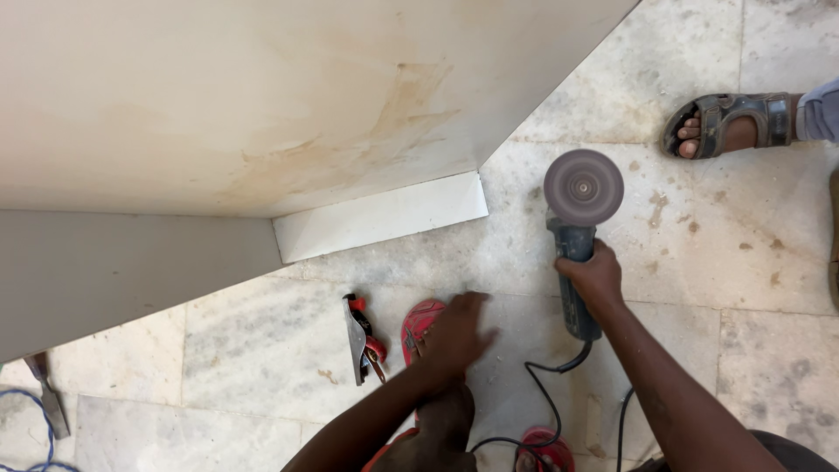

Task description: The person uses an angle grinder to smooth the edge of a white wooden trim piece placed on the floor, then uses a hand plane to further smooth the same edge. The person repeatedly checks the fit of the trim against a larger wooden frame and continues smoothing the edge.

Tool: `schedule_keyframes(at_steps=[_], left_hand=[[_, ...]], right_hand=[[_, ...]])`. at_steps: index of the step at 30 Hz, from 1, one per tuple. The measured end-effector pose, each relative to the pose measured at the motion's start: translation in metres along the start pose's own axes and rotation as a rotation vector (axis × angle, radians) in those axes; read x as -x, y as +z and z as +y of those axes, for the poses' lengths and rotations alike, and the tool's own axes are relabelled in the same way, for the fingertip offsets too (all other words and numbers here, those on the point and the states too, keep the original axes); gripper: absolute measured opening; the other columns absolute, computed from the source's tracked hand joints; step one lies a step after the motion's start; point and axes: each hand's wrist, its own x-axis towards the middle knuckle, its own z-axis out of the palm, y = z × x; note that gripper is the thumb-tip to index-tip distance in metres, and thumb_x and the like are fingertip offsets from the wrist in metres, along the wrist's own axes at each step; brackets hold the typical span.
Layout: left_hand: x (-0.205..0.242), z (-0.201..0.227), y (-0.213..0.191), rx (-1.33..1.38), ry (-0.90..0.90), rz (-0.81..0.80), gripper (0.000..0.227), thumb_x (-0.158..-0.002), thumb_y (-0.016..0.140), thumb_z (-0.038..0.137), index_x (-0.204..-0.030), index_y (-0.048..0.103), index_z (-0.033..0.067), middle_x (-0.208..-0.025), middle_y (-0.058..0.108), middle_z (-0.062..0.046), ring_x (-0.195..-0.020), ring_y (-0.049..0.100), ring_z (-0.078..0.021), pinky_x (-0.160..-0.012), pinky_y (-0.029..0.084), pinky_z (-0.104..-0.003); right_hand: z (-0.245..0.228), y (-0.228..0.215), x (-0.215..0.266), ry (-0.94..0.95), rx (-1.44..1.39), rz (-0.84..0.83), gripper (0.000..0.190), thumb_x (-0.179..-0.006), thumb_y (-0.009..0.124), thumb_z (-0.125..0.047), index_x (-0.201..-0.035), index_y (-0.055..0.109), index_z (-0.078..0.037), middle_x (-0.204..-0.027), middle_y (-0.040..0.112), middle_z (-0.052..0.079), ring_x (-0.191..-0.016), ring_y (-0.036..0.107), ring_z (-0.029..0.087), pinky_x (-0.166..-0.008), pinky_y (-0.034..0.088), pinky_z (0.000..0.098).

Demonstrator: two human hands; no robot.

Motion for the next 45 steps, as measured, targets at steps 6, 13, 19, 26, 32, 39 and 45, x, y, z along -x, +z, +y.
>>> schedule_keyframes(at_steps=[6,13,19,26,32,39,45], left_hand=[[0.039,-0.052,-0.056,-0.316,-0.139,0.335,0.057,-0.078,0.079,0.021,-0.128,0.058,0.0043,-0.133,0.057,-0.017,-0.128,0.050,-0.0373,-0.105,0.042,-0.050],[0.059,-0.070,-0.070,-0.581,-0.212,0.374,0.060,-0.070,0.083,0.023,-0.122,0.061,0.0029,-0.133,0.057,-0.020,-0.131,0.047,-0.0403,-0.112,0.032,-0.056],[0.059,-0.085,-0.070,-0.692,-0.323,-0.062,0.052,-0.082,0.081,0.033,-0.122,0.059,0.0072,-0.137,0.054,-0.015,-0.144,0.042,-0.0345,-0.127,0.024,-0.061],[0.066,-0.099,-0.082,-0.803,-0.604,0.226,0.089,-0.057,0.084,0.033,-0.140,0.056,0.0146,-0.153,0.044,-0.025,-0.142,0.042,-0.0515,-0.102,0.041,-0.073],[0.038,-0.126,-0.060,-0.463,-0.524,0.188,0.048,-0.092,0.057,-0.001,-0.137,0.055,0.0146,-0.121,0.067,-0.009,-0.113,0.066,-0.0301,-0.082,0.060,-0.042],[-0.055,-0.094,-0.045,-0.484,-0.234,0.122,0.057,-0.084,0.065,0.010,-0.139,0.051,0.0006,-0.110,0.067,-0.017,-0.098,0.067,-0.0329,-0.068,0.061,-0.044],[-0.071,-0.090,-0.032,-0.551,-0.265,0.000,0.032,-0.085,0.071,0.030,-0.101,0.061,0.0049,-0.096,0.068,-0.015,-0.087,0.070,-0.0326,-0.062,0.060,-0.045]], right_hand=[[0.006,0.000,-0.029,-0.099,0.209,0.079,0.045,-0.071,0.081,-0.026,-0.105,0.069,0.001,-0.097,0.070,0.018,-0.081,0.071,0.031,-0.076,0.058,0.0446],[0.027,0.017,-0.048,-0.204,0.197,0.183,0.048,-0.071,0.081,-0.028,-0.106,0.066,0.001,-0.107,0.060,0.019,-0.093,0.065,0.032,-0.081,0.056,0.0473],[0.030,0.018,-0.048,-0.243,0.280,0.185,0.052,-0.075,0.084,-0.034,-0.109,0.065,0.001,-0.107,0.062,0.021,-0.104,0.062,0.034,-0.088,0.053,0.0492],[0.028,0.026,-0.024,-0.135,0.410,0.232,0.086,-0.077,0.085,-0.035,-0.142,0.046,0.005,-0.130,0.050,0.023,-0.122,0.053,0.040,-0.096,0.050,0.0505],[0.024,0.044,0.004,-0.145,0.562,0.330,0.098,-0.082,0.081,-0.023,-0.158,0.024,0.003,-0.149,0.032,0.021,-0.137,0.039,0.040,-0.109,0.041,0.0531],[0.008,0.052,0.020,-0.209,0.511,0.377,0.097,-0.083,0.079,-0.019,-0.158,0.023,0.004,-0.156,0.025,0.025,-0.142,0.033,0.042,-0.114,0.032,0.0542],[0.005,0.068,0.052,-0.589,0.520,0.239,0.055,-0.094,0.075,-0.022,-0.141,0.049,-0.010,-0.142,0.055,0.014,-0.137,0.052,0.034,-0.115,0.046,0.0444]])
